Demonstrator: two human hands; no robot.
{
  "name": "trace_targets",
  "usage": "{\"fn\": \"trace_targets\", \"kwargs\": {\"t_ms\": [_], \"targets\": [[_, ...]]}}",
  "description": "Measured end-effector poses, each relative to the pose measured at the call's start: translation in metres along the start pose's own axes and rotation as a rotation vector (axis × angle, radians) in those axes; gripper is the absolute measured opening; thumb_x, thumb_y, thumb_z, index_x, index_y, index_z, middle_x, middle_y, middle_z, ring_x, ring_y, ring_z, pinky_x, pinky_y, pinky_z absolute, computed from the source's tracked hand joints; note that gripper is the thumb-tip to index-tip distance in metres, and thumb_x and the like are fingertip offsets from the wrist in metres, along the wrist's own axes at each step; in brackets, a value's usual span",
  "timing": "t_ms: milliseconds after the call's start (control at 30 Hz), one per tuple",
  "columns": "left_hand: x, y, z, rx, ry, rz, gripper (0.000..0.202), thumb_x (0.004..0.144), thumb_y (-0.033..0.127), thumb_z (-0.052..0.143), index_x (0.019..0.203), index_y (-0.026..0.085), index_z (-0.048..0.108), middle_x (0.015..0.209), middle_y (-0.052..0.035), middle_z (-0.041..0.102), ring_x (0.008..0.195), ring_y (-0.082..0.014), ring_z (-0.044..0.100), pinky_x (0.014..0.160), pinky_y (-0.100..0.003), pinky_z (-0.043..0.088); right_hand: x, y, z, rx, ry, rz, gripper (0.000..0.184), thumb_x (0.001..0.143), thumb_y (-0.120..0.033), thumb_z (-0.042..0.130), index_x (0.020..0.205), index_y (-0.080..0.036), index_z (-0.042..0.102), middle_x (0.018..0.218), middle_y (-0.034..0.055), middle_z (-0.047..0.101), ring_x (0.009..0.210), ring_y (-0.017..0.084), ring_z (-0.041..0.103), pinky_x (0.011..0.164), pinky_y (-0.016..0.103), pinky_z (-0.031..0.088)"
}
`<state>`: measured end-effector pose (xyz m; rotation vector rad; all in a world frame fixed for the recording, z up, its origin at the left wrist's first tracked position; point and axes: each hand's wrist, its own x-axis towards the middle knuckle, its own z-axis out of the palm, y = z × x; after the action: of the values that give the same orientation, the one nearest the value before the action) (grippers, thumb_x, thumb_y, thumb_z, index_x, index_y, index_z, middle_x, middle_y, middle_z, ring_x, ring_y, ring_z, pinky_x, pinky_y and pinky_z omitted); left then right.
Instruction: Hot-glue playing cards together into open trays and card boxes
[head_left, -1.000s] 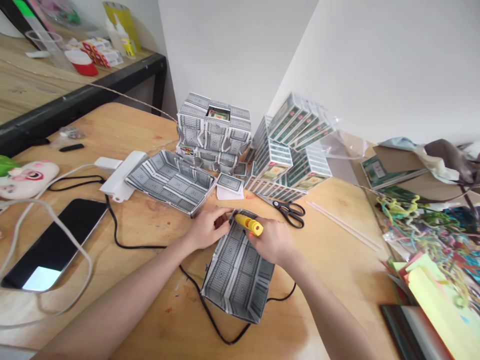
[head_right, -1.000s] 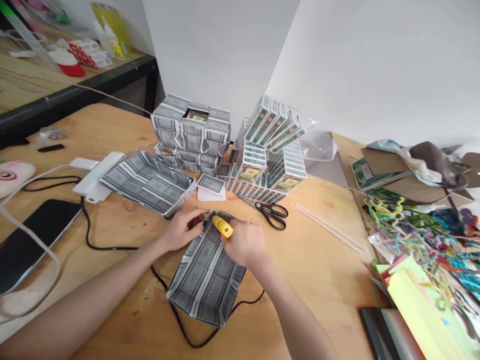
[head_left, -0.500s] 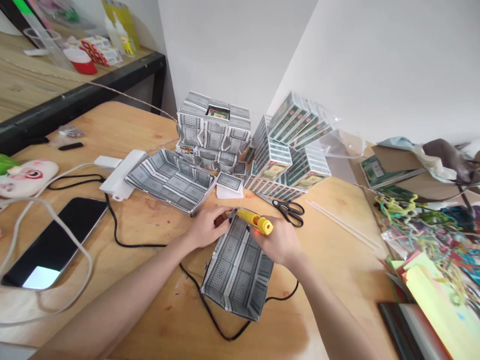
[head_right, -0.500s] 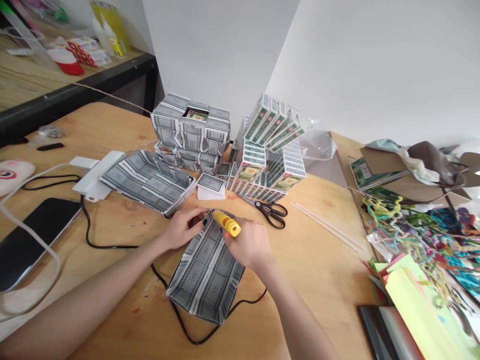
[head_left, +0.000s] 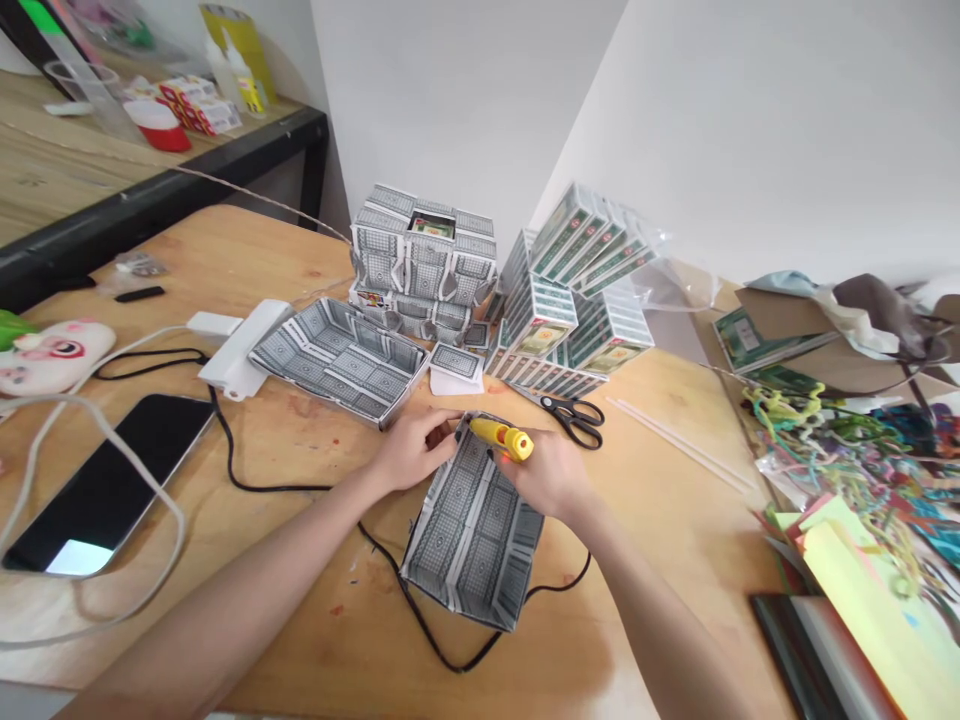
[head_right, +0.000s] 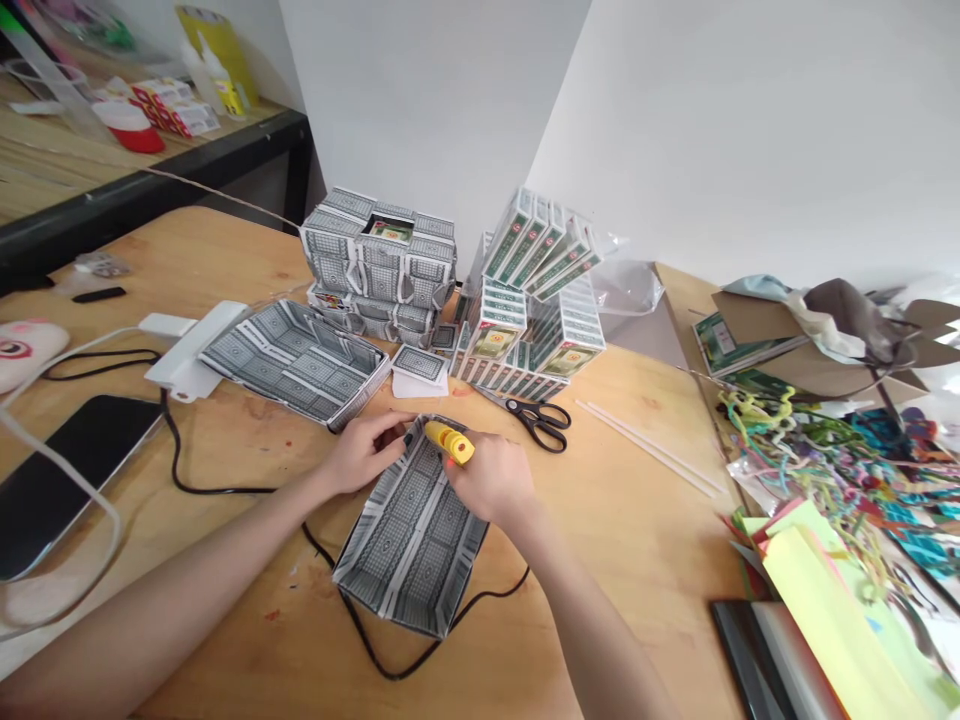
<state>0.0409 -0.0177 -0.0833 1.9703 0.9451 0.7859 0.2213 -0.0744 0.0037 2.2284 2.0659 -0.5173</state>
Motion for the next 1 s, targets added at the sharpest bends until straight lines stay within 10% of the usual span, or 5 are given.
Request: {"fn": "trace_targets", "kwargs": {"t_ms": [200, 433, 667, 833, 1000], "targets": [[0.0, 0.002, -0.001, 0.005, -0.01, 0.002, 0.035, 0.077, 0.019, 0.05, 0.11, 0.014, 0.06, 0.069, 0.0004, 0.063, 0.057, -0.012, 0.055, 0.055, -0.022, 0.043, -0.009, 0.006, -0.006, 0.043, 0.03, -0.012, 0.014, 0.078, -0.029, 0.051, 0.073, -0.019, 0.06, 0.076, 0.0039, 0.067, 0.066, 0.017, 0.06, 0.055, 0.025, 0.033], [0.0, 0.001, 0.0, 0.016, 0.019, 0.031, 0.033, 0.078, 0.02, 0.051, 0.108, 0.014, 0.062, 0.079, -0.0032, 0.066, 0.063, -0.013, 0.057, 0.058, -0.024, 0.045, -0.032, 0.064, -0.007, 0.787, 0.245, 0.021, 0.023, 0.072, -0.038, 0.061, 0.083, -0.018, 0.06, 0.076, 0.0025, 0.061, 0.062, 0.014, 0.056, 0.053, 0.025, 0.042], [0.001, 0.004, -0.003, 0.033, 0.034, 0.046, 0.031, 0.076, 0.02, 0.051, 0.104, 0.012, 0.063, 0.087, -0.0064, 0.066, 0.068, -0.0142, 0.059, 0.063, -0.026, 0.047, -0.027, 0.105, 0.03, 1.433, 0.243, 0.371, 0.036, 0.059, -0.04, 0.075, 0.082, -0.015, 0.061, 0.066, 0.0018, 0.061, 0.048, 0.011, 0.053, 0.048, 0.025, 0.046], [0.001, 0.003, -0.003, 0.036, 0.043, 0.051, 0.028, 0.077, 0.021, 0.052, 0.1, 0.014, 0.066, 0.089, -0.0073, 0.068, 0.076, -0.017, 0.062, 0.068, -0.027, 0.048, -0.027, 0.105, 0.047, 1.524, 0.041, 0.4, 0.037, 0.061, -0.042, 0.075, 0.082, -0.013, 0.065, 0.071, 0.0081, 0.067, 0.062, 0.019, 0.064, 0.062, 0.032, 0.053], [0.001, 0.004, -0.004, 0.041, 0.025, 0.047, 0.029, 0.078, 0.022, 0.051, 0.101, 0.013, 0.067, 0.088, -0.0072, 0.069, 0.075, -0.0166, 0.063, 0.067, -0.027, 0.049, -0.026, 0.108, 0.052, 1.235, 0.13, 0.463, 0.032, 0.066, -0.046, 0.069, 0.078, -0.017, 0.065, 0.072, 0.0095, 0.07, 0.065, 0.024, 0.067, 0.063, 0.038, 0.055]]}}
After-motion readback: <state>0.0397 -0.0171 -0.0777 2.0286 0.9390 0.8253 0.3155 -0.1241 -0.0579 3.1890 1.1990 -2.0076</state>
